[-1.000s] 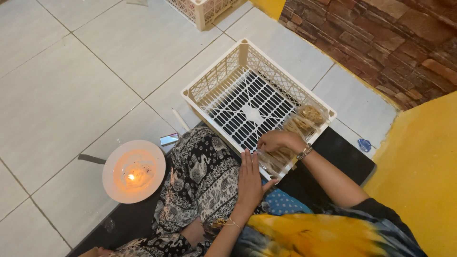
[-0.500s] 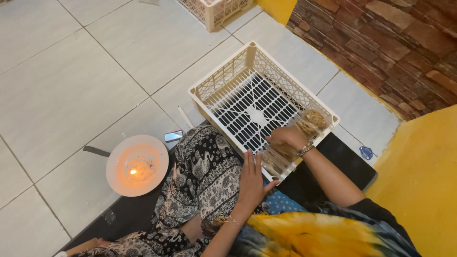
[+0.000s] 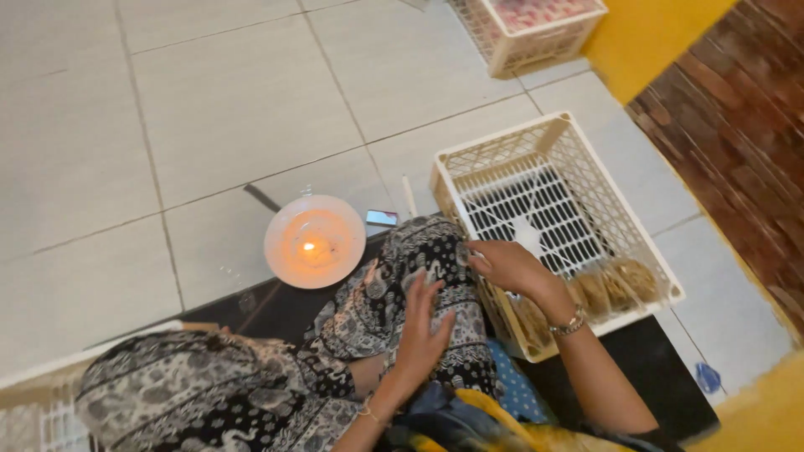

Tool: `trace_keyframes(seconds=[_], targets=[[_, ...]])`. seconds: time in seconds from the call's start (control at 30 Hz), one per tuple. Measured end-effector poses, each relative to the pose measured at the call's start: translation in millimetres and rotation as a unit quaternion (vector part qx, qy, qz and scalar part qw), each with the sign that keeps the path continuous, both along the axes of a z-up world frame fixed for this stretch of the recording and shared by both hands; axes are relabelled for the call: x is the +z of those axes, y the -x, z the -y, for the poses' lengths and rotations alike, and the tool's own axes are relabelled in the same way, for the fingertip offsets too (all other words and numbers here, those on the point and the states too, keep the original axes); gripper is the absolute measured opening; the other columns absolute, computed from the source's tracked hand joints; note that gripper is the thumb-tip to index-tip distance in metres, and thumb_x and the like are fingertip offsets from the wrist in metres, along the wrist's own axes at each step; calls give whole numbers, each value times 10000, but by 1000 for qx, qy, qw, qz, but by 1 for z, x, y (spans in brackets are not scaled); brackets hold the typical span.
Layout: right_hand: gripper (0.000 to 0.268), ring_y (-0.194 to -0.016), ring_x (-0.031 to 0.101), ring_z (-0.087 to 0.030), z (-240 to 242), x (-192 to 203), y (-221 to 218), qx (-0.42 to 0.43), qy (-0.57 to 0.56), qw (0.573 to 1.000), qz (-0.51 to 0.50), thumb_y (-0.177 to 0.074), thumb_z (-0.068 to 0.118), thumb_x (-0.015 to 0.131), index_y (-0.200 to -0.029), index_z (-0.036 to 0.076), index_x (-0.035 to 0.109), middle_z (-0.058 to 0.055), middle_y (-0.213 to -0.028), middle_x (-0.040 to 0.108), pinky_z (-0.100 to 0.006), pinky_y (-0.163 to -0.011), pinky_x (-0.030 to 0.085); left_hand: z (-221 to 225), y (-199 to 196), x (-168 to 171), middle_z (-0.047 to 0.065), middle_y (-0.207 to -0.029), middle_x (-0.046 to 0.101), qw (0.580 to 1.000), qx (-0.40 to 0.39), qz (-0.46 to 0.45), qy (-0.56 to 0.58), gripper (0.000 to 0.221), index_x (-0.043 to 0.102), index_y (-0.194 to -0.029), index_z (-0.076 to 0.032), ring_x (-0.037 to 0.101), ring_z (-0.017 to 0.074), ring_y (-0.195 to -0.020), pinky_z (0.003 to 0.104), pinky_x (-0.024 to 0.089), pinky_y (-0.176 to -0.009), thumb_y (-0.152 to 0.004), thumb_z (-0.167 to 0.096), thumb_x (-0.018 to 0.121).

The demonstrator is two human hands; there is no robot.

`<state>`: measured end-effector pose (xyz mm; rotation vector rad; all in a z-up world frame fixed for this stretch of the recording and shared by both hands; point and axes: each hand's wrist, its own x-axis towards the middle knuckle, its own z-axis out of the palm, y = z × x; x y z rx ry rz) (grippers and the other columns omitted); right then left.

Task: Sealing small plastic bags of food by melting the plastic over a candle flame and placing them in a crate.

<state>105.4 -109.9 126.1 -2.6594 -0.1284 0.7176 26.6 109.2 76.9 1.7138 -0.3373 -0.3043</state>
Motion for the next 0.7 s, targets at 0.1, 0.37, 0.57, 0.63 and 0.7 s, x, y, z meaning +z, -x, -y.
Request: trace_keyframes(seconds=[0.1,0.37,0.57,0.63,0.7], targets=[[537,-1267,590,-278,-50,18,-7,37,4,999,-23,-1040,377,452,-1540,187,415,-52,-1482,547,-478,-1012,495,-59,-9,11,116,-1493,479,990,135,36,32,336,570,-1347,-140,620,281,-1236,410,548,-970,-1032,-240,512],[498,-1239,637,-252,-162,13,-9,210,-31,973,-94,-1029,316,493,-1518,228,459,-9,-1509,542,-479,-1008,512,-216,50,79,67,-1137,670,883,443,127,-89,312,666,-1229,-84,681,192,-982,318,564,-792,-1048,-260,483],[494,-1293,605,-236,-205,-23,-14,310,4,942,-129,-1027,333,482,-1520,309,457,30,-1507,550,-478,-1065,491,-300,118,85,100,-1125,657,739,623,137,-214,252,661,-1209,-47,647,227,-997,356,546,-846,-1063,-174,501],[492,-1253,638,-236,-213,-33,-17,332,9,934,-130,-1022,351,486,-1514,341,466,37,-1482,579,-488,-1044,503,-317,133,84,103,-1127,666,696,672,112,-226,221,672,-1186,-46,640,225,-1012,349,545,-850,-1049,-140,526],[494,-1189,664,-254,-222,-38,-18,323,63,933,-142,-1030,412,452,-1521,353,443,-21,-1441,595,-447,-995,515,-330,150,85,102,-1197,637,687,681,59,-247,260,648,-1233,-51,640,226,-1054,356,522,-890,-1063,-176,496]])
